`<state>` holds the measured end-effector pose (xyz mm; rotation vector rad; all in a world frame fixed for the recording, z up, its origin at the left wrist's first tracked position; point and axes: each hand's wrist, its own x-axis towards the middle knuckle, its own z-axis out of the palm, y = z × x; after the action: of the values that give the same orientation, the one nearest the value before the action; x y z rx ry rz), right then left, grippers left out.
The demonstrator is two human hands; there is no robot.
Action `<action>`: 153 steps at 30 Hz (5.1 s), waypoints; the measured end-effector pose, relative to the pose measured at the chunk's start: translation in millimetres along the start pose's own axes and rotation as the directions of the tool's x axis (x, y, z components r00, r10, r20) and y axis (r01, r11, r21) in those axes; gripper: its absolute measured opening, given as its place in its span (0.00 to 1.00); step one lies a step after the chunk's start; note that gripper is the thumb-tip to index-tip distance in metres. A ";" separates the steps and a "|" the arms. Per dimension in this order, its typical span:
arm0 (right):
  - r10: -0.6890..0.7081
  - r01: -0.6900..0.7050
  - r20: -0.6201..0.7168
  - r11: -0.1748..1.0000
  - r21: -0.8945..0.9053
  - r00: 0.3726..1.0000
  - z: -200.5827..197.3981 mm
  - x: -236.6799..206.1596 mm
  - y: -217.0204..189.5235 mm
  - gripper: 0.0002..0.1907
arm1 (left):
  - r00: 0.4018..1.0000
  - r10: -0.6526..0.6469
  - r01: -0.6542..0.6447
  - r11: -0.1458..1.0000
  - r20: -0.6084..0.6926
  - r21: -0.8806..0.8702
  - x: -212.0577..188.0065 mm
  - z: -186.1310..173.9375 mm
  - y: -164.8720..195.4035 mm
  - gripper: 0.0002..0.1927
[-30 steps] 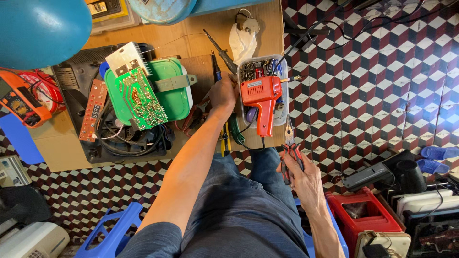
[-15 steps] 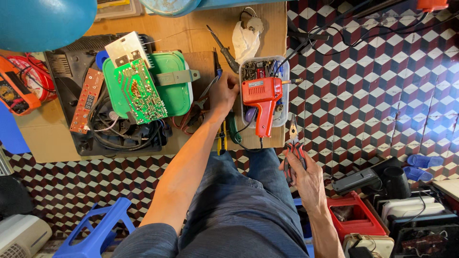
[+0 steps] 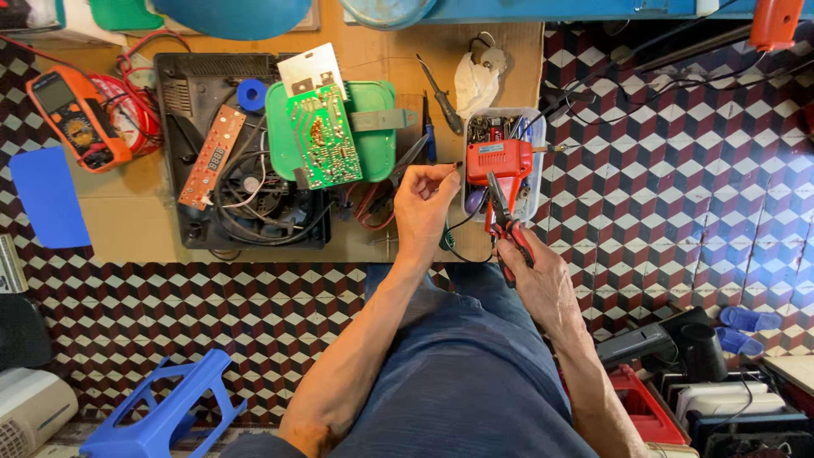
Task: The person uses a heat gun and pliers to remove a component from a green circuit board. They repeatedly apply heat and pull the component with pliers while the board is clamped on the workbench.
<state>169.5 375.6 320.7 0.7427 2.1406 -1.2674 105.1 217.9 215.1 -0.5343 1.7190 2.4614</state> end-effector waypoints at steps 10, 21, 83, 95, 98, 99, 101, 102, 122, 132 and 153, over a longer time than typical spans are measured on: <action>-0.182 0.181 0.042 0.983 0.034 0.982 18.7 -14.6 -69.6 0.19 | 0.987 -0.132 0.145 0.975 0.088 -0.171 20.9 -28.2 118.2 0.12; -0.383 0.391 0.081 0.912 -0.124 0.920 41.7 2.8 -119.3 0.23 | 0.951 -0.117 0.136 0.990 0.285 -0.048 46.9 -79.2 167.9 0.21; 0.106 -0.302 -0.599 0.924 -0.237 0.793 73.9 146.6 30.2 0.37 | 0.974 -0.213 0.226 0.881 -0.078 0.414 -43.9 -134.0 176.4 0.16; -0.339 0.577 -0.474 0.577 0.577 0.813 -61.3 5.0 -99.9 0.22 | 0.980 -0.169 0.088 0.845 0.107 0.527 -32.4 -93.8 207.9 0.14; -0.418 0.656 -0.525 0.616 0.436 0.741 -74.7 19.2 -158.7 0.18 | 0.978 -0.153 0.056 0.852 0.145 0.521 -30.7 -82.5 212.0 0.13; -0.411 0.646 -0.533 0.655 0.392 0.740 -81.2 27.5 -175.1 0.17 | 0.978 -0.153 0.055 0.849 0.145 0.526 -29.7 -80.6 213.9 0.13; -0.386 0.611 -0.555 0.731 0.304 0.737 -94.6 47.6 -200.4 0.16 | 0.976 -0.171 0.070 0.837 0.138 0.542 -26.8 -79.4 216.9 0.14; -0.403 0.600 -0.531 0.753 0.271 0.745 -103.4 59.6 -211.8 0.16 | 0.975 -0.179 0.079 0.834 0.133 0.547 -25.0 -78.7 217.6 0.14; -0.314 0.352 -0.515 0.936 -0.024 0.798 -126.1 151.6 -238.2 0.15 | 0.950 -0.303 0.210 0.803 0.078 0.558 1.5 -88.9 227.9 0.15; -0.346 0.393 -0.493 0.920 -0.010 0.798 -128.1 180.6 -211.3 0.18 | 0.970 -0.237 0.187 0.858 0.046 0.479 -2.1 -113.7 221.8 0.12; -0.315 0.570 -0.555 0.732 0.374 0.770 25.1 -0.5 -106.2 0.13 | 0.999 0.013 -0.038 0.603 0.038 0.797 8.7 -149.7 215.2 0.13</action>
<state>100.8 309.9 374.3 0.8132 2.4707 -2.2051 73.1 0.6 358.6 -0.3420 2.5340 1.3888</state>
